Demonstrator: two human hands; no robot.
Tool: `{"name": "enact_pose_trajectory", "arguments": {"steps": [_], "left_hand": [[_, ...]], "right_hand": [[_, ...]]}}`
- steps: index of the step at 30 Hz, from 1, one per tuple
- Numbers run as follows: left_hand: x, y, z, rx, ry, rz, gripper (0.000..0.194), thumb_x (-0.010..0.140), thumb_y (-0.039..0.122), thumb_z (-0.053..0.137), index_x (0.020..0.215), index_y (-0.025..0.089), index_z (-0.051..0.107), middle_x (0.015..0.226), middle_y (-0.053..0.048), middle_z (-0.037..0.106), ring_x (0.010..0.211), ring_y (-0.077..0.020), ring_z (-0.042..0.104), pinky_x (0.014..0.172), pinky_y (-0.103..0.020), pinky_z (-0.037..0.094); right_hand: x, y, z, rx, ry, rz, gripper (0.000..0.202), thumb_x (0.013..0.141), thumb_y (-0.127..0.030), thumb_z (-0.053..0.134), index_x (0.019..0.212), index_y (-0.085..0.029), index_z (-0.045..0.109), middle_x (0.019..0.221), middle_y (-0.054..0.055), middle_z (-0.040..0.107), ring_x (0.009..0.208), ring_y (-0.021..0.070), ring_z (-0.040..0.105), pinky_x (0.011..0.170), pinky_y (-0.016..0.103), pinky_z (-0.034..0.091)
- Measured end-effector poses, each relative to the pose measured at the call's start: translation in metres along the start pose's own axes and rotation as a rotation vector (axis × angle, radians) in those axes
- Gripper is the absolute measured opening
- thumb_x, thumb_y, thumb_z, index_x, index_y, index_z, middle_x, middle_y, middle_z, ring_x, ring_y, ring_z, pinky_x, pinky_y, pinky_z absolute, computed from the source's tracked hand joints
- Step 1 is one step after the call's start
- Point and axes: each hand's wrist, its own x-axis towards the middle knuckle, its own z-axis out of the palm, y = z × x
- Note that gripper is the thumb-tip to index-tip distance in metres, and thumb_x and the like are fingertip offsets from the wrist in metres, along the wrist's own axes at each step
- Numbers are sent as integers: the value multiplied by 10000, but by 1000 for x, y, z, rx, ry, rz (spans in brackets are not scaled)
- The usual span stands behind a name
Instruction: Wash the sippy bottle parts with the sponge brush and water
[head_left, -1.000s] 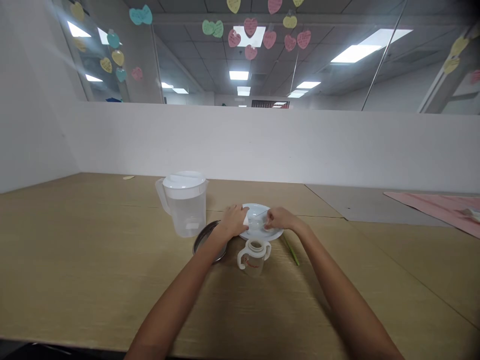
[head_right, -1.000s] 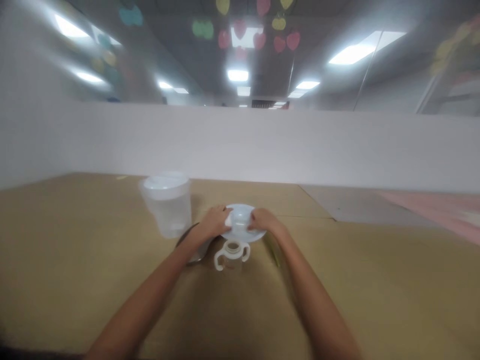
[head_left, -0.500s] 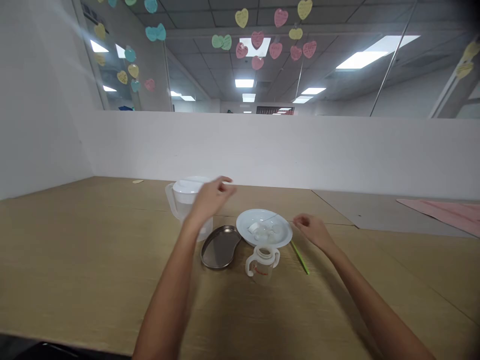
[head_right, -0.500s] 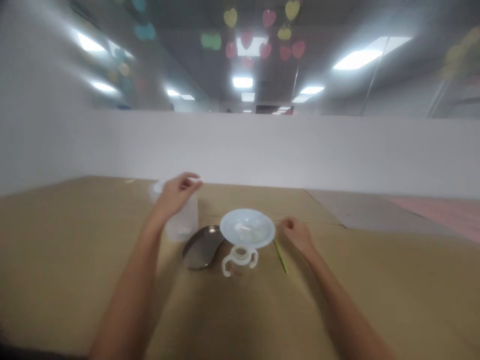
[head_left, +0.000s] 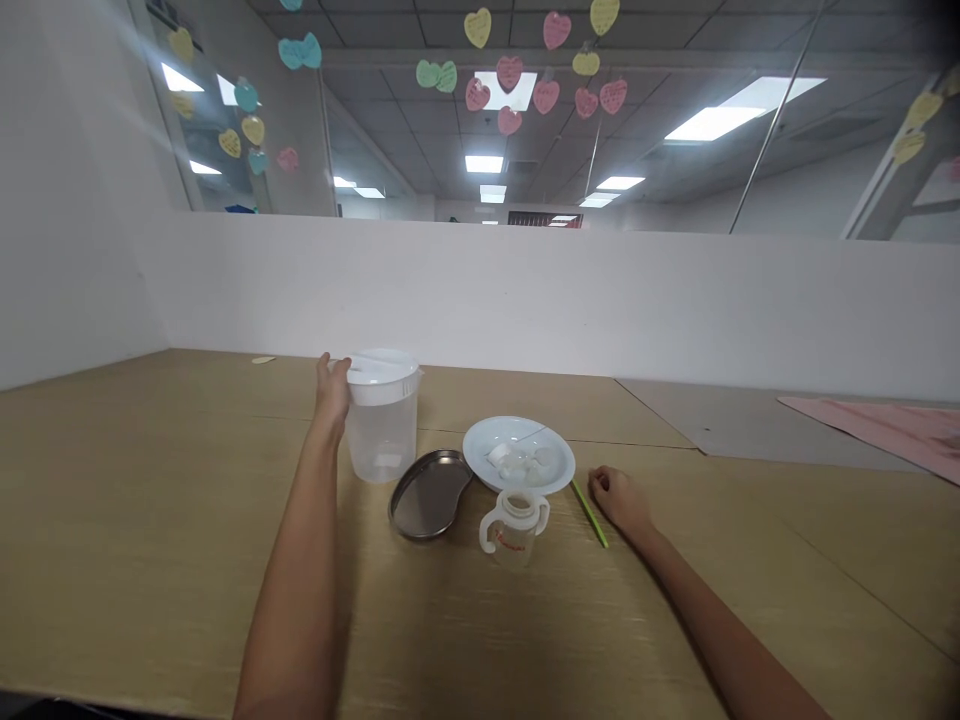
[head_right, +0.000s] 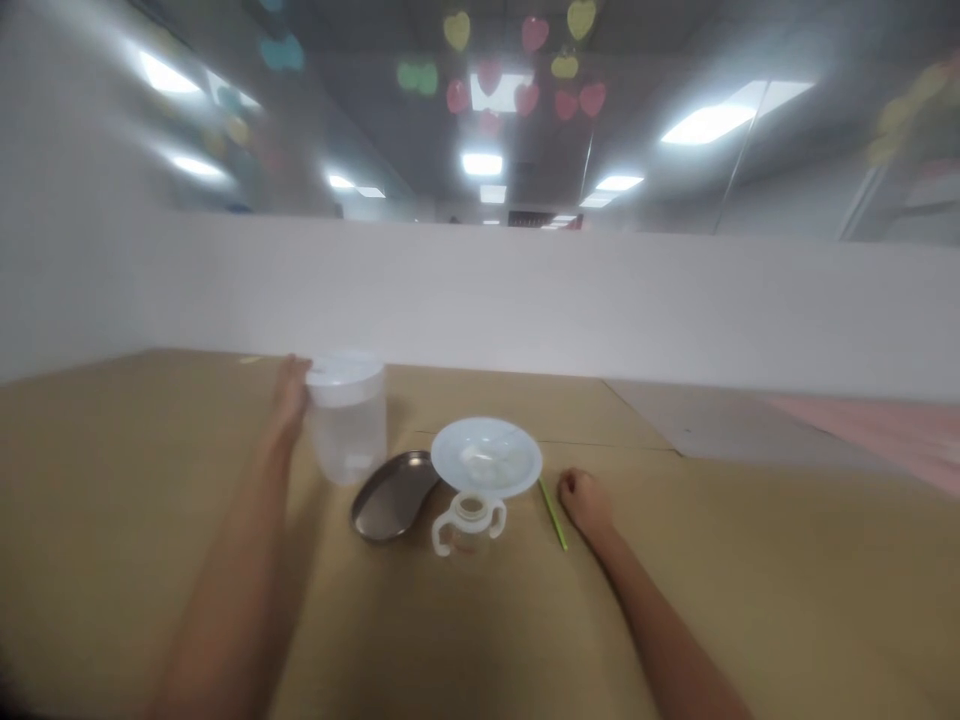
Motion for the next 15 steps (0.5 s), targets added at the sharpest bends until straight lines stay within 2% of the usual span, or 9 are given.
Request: {"name": "enact_pose_trajectory", "arguments": {"steps": [3,5,10,13,15], "left_hand": [[-8,13,9,-116,-6,-83,615,778,367,440,1338,141,323,1340,-120,425,1189,-238,452,973,-346,394],[-18,23,19,-141,-53,-41,646,770,346,471,1355,132,300,1348,-128,419,1198,-240,444,994,-352,373],[-53,46,47,-6,-190,323,662,793,350,488,1378,140,259,1398,-134,353,1276,-260,340,1063,-396,255],[-72,58,58,98,-268,529,653,809,375,468,1374,122,260,1343,-161,416,1254,-293,354,1041,-449,258],[-81,63,62,147,-302,618,664,814,391,455,1379,111,247,1293,-171,461,1232,-305,372,1018,-468,275]], "right_hand": [[0,0,0,-1,-13,15,220,826,-212,420,843,-150,630,833,72,648,732,164,558,545,230,281],[0,2,0,1,-18,13,220,831,-217,419,849,-150,627,832,70,647,719,158,557,541,229,275],[1,4,2,-31,-7,-7,204,839,-225,427,851,-155,618,807,63,644,692,149,551,542,229,267],[1,3,2,-22,-5,-14,213,844,-223,415,856,-150,615,813,63,643,700,149,547,548,228,271],[1,2,1,-20,-10,-10,224,847,-219,405,861,-145,616,817,68,643,703,150,548,551,230,272]]}}
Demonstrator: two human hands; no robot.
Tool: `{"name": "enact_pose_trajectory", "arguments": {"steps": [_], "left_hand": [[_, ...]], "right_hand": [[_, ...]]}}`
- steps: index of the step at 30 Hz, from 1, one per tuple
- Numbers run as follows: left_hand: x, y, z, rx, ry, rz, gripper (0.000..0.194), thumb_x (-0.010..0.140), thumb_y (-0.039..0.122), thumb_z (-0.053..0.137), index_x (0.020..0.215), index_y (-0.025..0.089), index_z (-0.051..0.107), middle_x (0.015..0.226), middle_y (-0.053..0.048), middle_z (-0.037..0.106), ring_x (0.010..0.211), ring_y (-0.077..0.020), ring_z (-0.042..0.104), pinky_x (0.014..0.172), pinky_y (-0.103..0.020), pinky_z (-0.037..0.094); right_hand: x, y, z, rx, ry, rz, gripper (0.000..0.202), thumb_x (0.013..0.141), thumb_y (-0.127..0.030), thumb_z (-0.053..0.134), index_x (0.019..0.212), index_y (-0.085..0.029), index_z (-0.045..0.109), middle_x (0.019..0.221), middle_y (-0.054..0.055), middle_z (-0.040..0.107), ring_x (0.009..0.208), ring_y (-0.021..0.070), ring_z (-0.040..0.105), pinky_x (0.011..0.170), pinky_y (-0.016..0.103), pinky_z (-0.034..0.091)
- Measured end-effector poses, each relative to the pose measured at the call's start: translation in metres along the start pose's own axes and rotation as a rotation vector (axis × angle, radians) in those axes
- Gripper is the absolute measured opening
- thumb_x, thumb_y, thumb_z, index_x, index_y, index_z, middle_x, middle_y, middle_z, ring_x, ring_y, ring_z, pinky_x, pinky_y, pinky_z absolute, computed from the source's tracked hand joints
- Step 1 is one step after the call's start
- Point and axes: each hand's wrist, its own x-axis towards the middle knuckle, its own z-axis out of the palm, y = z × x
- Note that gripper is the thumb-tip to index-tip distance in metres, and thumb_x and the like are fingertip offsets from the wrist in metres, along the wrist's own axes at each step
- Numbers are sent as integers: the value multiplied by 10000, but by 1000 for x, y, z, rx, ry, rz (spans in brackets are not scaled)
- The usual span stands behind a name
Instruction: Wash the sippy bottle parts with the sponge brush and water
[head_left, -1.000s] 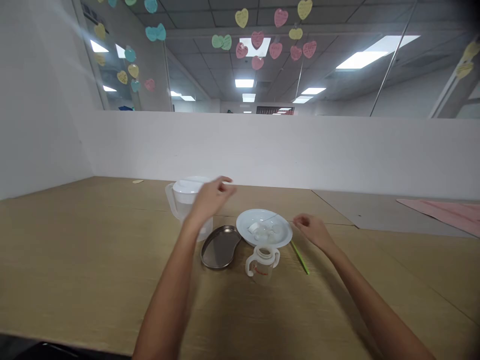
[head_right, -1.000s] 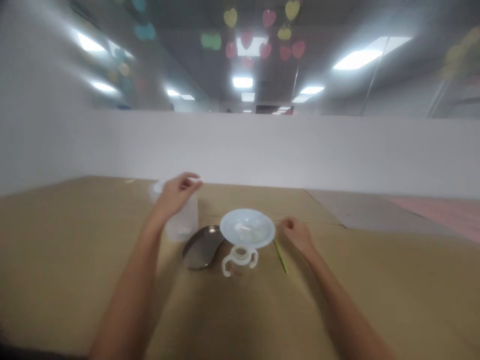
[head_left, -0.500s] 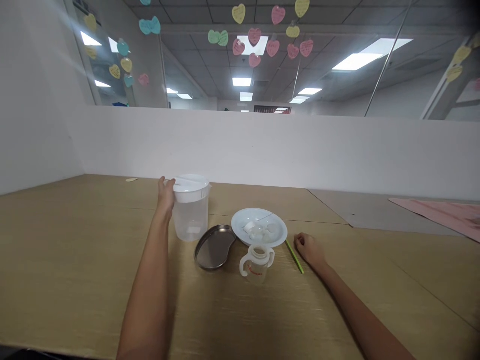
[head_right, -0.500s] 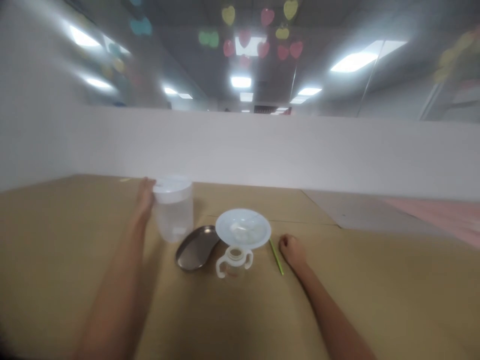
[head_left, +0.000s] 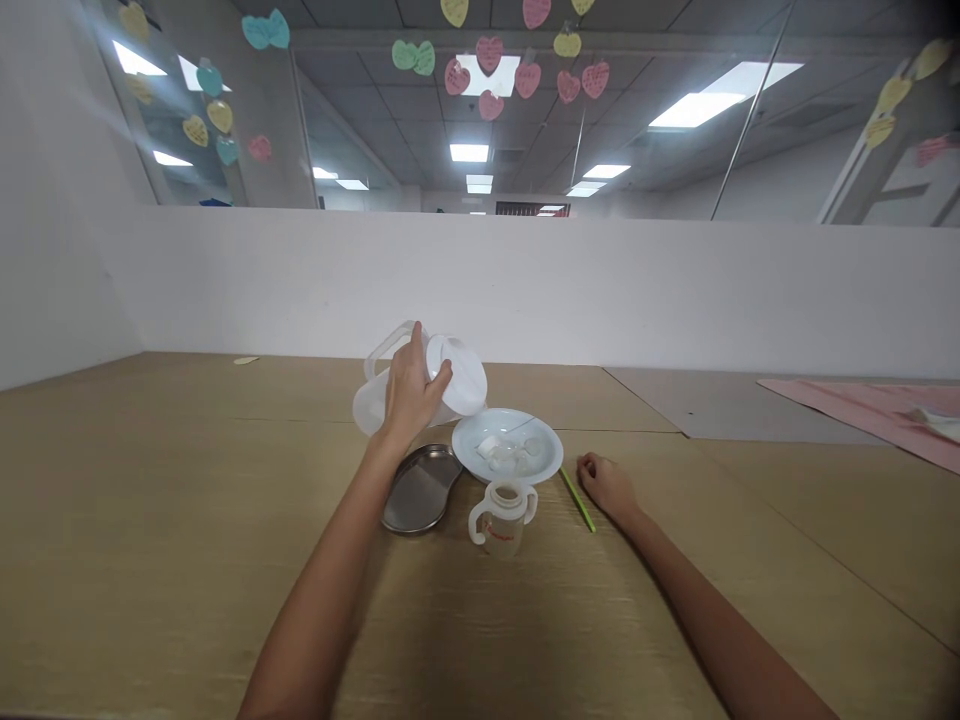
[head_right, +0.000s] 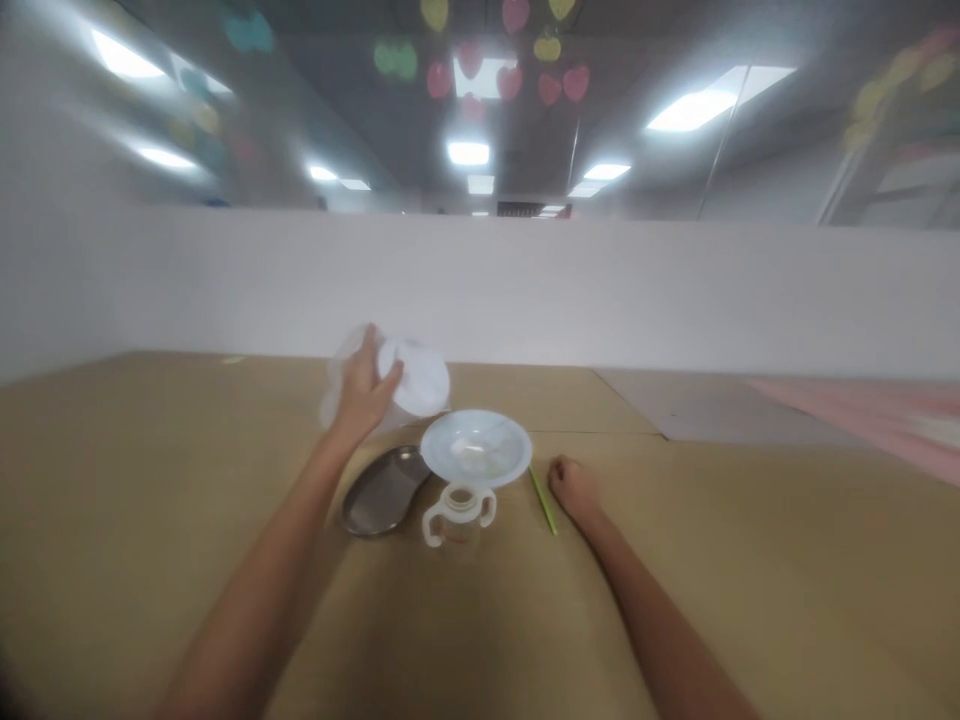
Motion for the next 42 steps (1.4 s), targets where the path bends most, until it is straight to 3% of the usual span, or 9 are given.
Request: {"name": "enact_pose_trajectory", "arguments": {"steps": [4,26,42], "left_hand": [[-2,9,3,51,-19,52,678,814,408,439,1388,113,229,1232,-164,503,1196,-311,394,988,-471,301],[0,12,-5,39,40,100,628,789,402,480,1353,188,305,1257,-120,501,1162,-287,432,981,-452,317],[2,10,-6,60,12,123,661,798,439,457,1354,123,289,1212,-170,520,1130,-303,449,940,-477,347]], "right_hand": [[-1,-2,-2,-9,-14,13,227,843,-213,404,879,-145,618,811,70,643,705,146,557,549,226,267],[-2,-4,-5,-32,-8,-4,233,846,-207,402,900,-142,619,814,75,643,723,150,565,570,224,279],[1,1,1,-59,8,-15,222,848,-204,406,894,-148,615,811,70,644,714,146,558,570,226,268]]}}
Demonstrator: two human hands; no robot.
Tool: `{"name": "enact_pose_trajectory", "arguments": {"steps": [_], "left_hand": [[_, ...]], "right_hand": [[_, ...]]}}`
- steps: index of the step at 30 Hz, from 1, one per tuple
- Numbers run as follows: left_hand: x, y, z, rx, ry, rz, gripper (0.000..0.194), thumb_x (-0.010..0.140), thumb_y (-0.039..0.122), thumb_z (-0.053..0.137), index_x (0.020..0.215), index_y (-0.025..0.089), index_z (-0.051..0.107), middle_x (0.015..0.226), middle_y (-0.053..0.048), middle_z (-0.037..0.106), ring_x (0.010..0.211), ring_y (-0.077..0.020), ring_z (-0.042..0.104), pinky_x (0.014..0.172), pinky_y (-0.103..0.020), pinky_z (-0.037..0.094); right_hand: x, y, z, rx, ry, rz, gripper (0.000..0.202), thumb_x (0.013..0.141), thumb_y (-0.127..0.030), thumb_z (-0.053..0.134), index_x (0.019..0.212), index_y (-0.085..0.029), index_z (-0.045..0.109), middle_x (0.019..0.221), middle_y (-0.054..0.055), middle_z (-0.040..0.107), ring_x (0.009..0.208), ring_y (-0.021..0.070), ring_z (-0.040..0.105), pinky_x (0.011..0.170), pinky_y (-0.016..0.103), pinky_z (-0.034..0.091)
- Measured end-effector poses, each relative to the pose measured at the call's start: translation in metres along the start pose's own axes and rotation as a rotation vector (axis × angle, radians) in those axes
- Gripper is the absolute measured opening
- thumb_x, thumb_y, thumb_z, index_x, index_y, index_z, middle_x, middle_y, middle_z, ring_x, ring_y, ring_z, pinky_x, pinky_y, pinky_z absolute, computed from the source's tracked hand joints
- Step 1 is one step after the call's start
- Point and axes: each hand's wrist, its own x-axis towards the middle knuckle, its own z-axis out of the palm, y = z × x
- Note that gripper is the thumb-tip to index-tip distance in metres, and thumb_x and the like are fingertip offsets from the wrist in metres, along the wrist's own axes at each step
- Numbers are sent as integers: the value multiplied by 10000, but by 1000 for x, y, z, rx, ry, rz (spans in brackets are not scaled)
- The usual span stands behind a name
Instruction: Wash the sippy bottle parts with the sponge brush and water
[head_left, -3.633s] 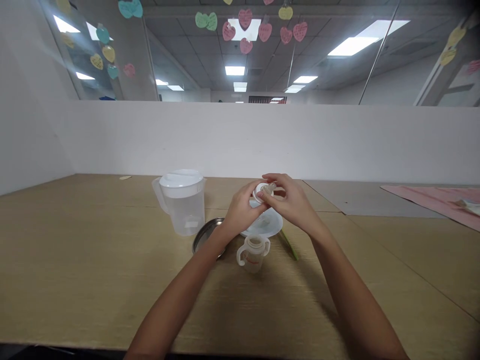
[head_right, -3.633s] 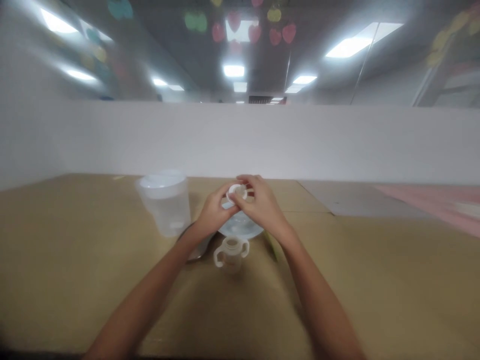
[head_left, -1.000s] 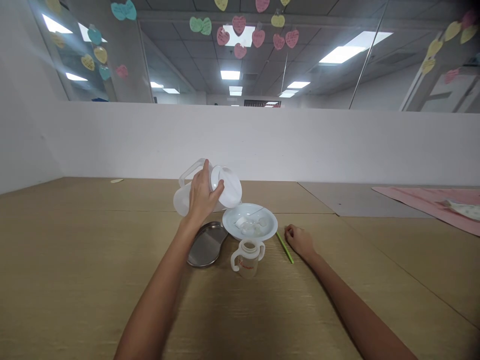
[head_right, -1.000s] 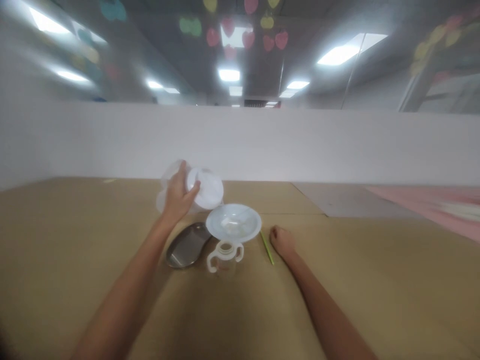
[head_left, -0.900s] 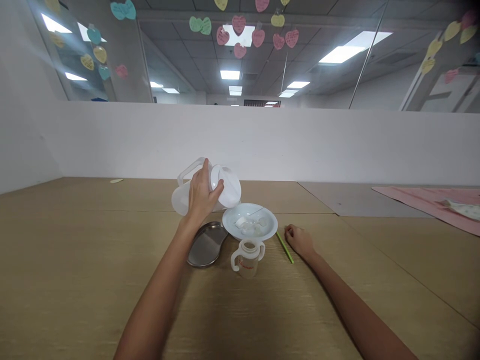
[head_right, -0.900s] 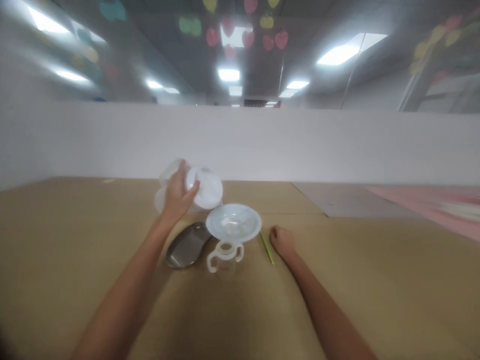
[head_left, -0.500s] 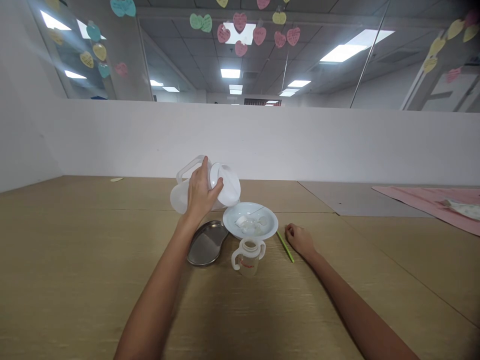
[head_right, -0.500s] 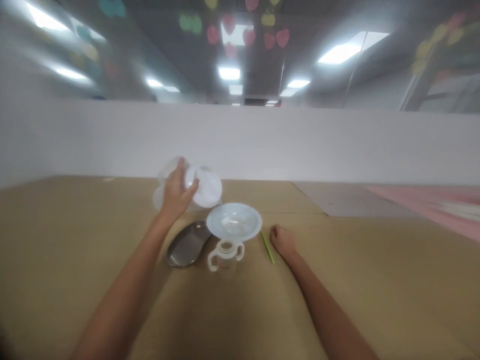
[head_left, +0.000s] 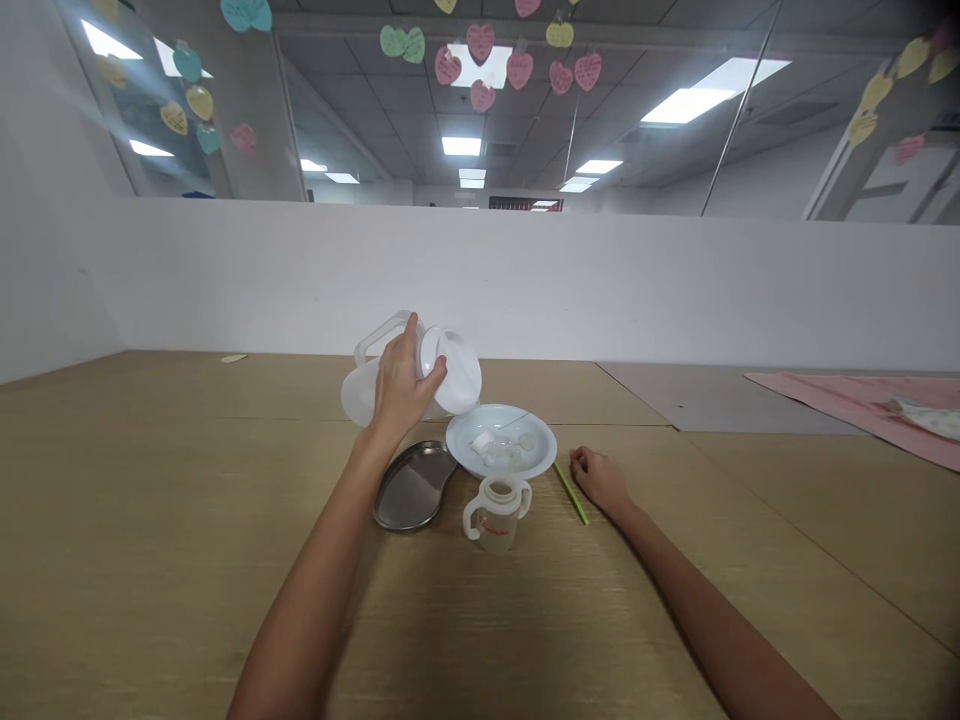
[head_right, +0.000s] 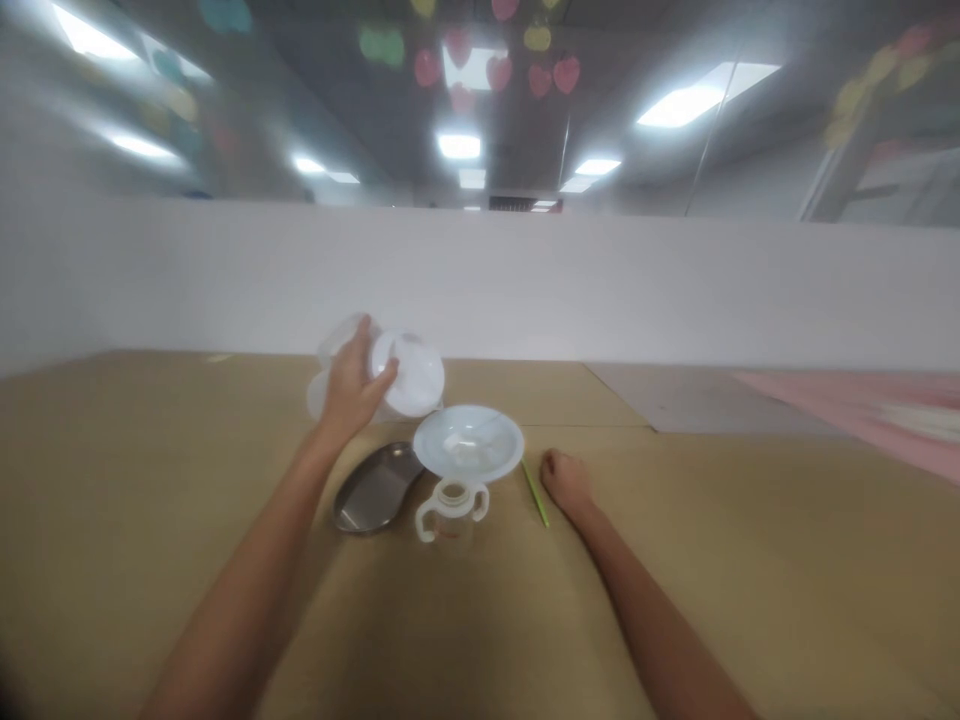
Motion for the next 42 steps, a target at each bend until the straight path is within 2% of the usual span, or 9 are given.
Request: {"name": "enact_pose_trajectory", "arguments": {"steps": [12,18,27,33,38,42], "left_hand": [[-2,2,3,22,-33,33,653,800,424,457,1361,144,274,1227,-165,507,1132,-297,449,941,-472,346],[-1,4,-1,1,-52,-31,662,786,399,482,1357,121,294,1182,-166,540,1109,-304,474,927,-463,365],[-3,13,4,9,-64,-34,665,786,395,484,1361,125,288,1169,-160,546,1105,-305,466,916,-472,374],[-3,16,-1,-61,-4,-33,664,781,385,512,1364,156,291,1242,-147,513,1160,-304,436,957,-483,349],[0,11,2,-252,85,-156,634,760,355,563,1337,200,353,1334,-111,449,1213,-277,422,1011,-439,340],[7,11,-6,-459,169,-315,627,772,333,543,1347,194,335,1313,-117,473,1163,-249,487,952,-391,433]], "right_hand": [[0,-2,-1,-25,7,8,213,845,-207,417,903,-152,615,804,68,640,720,146,561,586,226,282],[-1,-2,-2,-10,-2,-3,229,848,-205,404,916,-150,616,800,71,640,716,148,560,583,229,279],[-2,-4,-3,-20,-10,-3,222,848,-208,406,901,-151,615,805,70,641,718,148,559,571,226,270],[-2,-5,-3,-26,-3,2,225,852,-211,410,916,-153,618,816,71,642,730,143,562,595,219,290],[-2,-5,-3,-47,-4,10,229,858,-218,403,924,-164,616,821,67,643,731,146,563,605,221,294],[-2,-6,-4,-55,-13,3,233,858,-209,396,927,-159,613,828,71,644,744,151,564,610,226,294]]}}
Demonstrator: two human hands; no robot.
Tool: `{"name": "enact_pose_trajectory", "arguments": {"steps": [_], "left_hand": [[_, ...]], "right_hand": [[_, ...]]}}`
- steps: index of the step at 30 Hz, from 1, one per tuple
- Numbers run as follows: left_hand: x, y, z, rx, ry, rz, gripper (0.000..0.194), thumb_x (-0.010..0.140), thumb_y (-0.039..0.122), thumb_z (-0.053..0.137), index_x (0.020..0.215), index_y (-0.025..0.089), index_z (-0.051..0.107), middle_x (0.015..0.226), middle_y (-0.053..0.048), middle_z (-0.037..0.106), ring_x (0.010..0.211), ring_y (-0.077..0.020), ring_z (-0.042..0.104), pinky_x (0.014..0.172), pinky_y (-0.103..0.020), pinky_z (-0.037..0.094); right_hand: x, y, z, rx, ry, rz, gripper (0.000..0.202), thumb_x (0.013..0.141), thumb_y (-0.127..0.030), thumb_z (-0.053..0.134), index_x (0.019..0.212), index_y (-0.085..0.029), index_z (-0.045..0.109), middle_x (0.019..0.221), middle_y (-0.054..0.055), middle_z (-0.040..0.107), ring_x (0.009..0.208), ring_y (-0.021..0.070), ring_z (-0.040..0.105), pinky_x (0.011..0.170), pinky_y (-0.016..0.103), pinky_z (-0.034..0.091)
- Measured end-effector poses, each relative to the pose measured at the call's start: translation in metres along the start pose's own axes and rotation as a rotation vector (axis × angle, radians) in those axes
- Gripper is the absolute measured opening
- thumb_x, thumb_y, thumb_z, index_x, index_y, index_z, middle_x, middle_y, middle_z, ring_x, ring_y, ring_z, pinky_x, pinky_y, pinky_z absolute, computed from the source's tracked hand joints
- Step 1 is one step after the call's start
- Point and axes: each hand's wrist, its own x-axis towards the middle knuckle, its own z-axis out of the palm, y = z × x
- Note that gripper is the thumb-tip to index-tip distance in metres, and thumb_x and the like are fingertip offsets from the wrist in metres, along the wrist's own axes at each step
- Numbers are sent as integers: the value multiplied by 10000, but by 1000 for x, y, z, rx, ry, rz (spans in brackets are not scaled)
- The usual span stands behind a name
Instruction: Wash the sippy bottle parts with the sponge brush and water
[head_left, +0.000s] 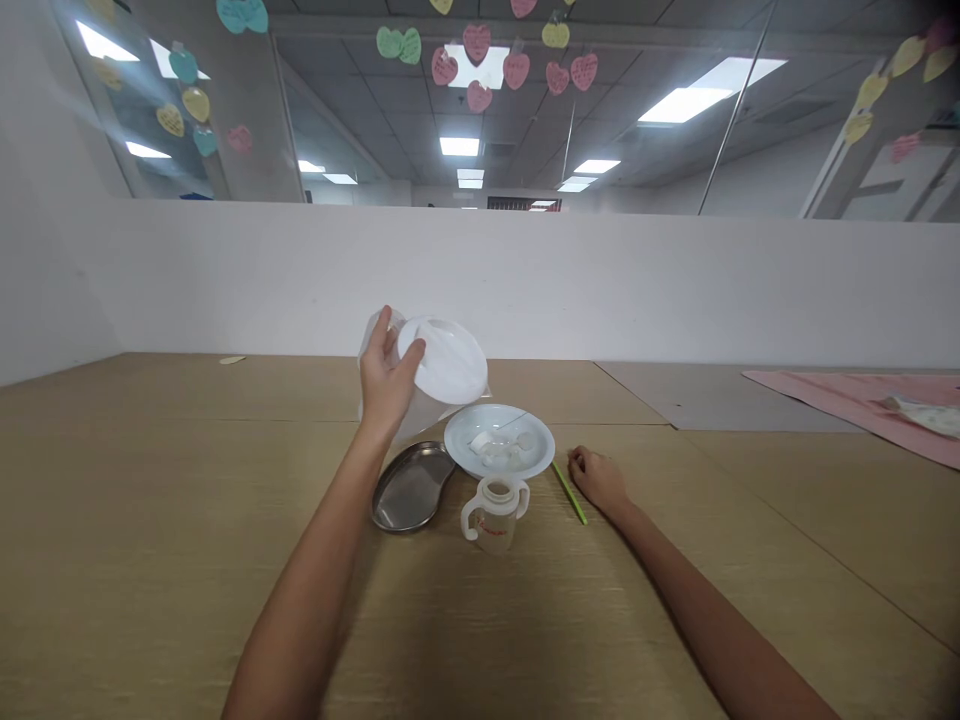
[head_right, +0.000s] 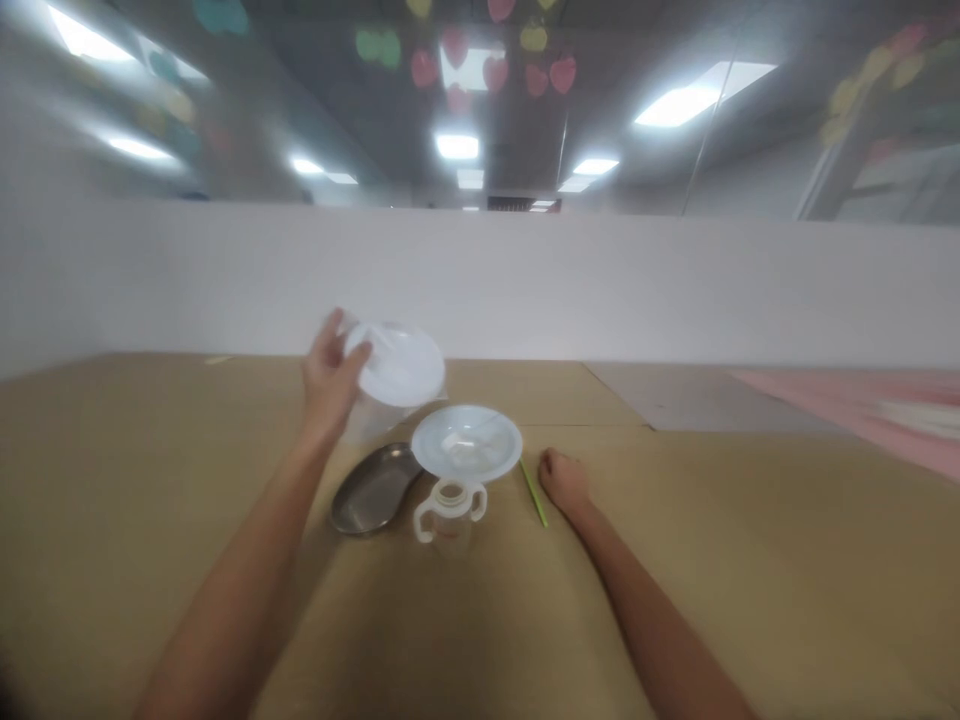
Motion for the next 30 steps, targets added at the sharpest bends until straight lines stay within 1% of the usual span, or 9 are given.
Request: {"name": "enact_pose_trajectory", "arguments": {"steps": [3,5,7,11,15,19,23,27,30], "left_hand": [[2,14,-10,-34,-2,-86,604,791,334,503,1349,172,339,1167,-126,588,1024,-244,585,873,-401,495],[1,25,-15,-8,-54,-74,566,797,337,489,1325,161,385,1079,-119,632,958,-243,613,843,-411,509],[-3,35,-18,27,-124,-33,533,792,329,494,1290,149,438,1041,-116,645,939,-247,619,835,-419,510],[-14,52,-17,113,-227,7,547,751,300,540,1268,135,469,1080,-126,632,971,-257,604,855,-429,495],[-18,65,-18,276,-237,51,586,698,286,587,1262,166,483,1134,-115,611,1023,-274,578,905,-452,454],[-17,70,-26,368,-245,128,583,698,295,582,1263,192,482,1158,-91,604,1024,-268,576,910,-443,449],[-16,71,-33,433,-239,147,596,701,307,580,1276,193,469,1148,-92,608,1017,-269,577,906,-437,449],[-17,72,-34,464,-225,164,605,699,307,584,1281,188,464,1127,-95,615,1033,-281,563,919,-450,432],[-18,74,-34,459,-244,190,608,694,309,590,1278,192,465,1133,-95,610,1036,-278,558,925,-445,425]], "right_hand": [[0,0,0,0,-8,1,230,860,-207,396,924,-149,608,840,79,646,755,156,568,603,233,285],[0,0,1,0,-9,-4,230,865,-213,392,919,-146,605,845,82,649,758,159,570,596,239,276],[1,1,2,1,-12,-13,234,870,-219,384,916,-147,602,843,79,651,752,160,571,587,244,267],[3,5,5,-3,-7,-21,235,875,-238,380,912,-150,595,843,71,654,742,161,573,570,248,249],[3,5,6,-10,-1,-19,229,875,-245,385,910,-151,591,844,69,654,747,160,575,569,244,247],[2,3,4,-19,4,-20,230,875,-233,384,920,-145,592,851,75,655,754,160,577,574,244,252],[2,3,3,-26,-1,-21,237,876,-227,377,916,-145,595,867,85,657,756,164,580,571,252,253],[3,4,5,-35,1,-25,229,874,-225,381,914,-148,594,866,81,658,755,166,581,570,253,254],[3,4,6,-28,1,-16,233,879,-235,381,916,-153,595,862,80,656,748,160,582,572,248,261]]}}
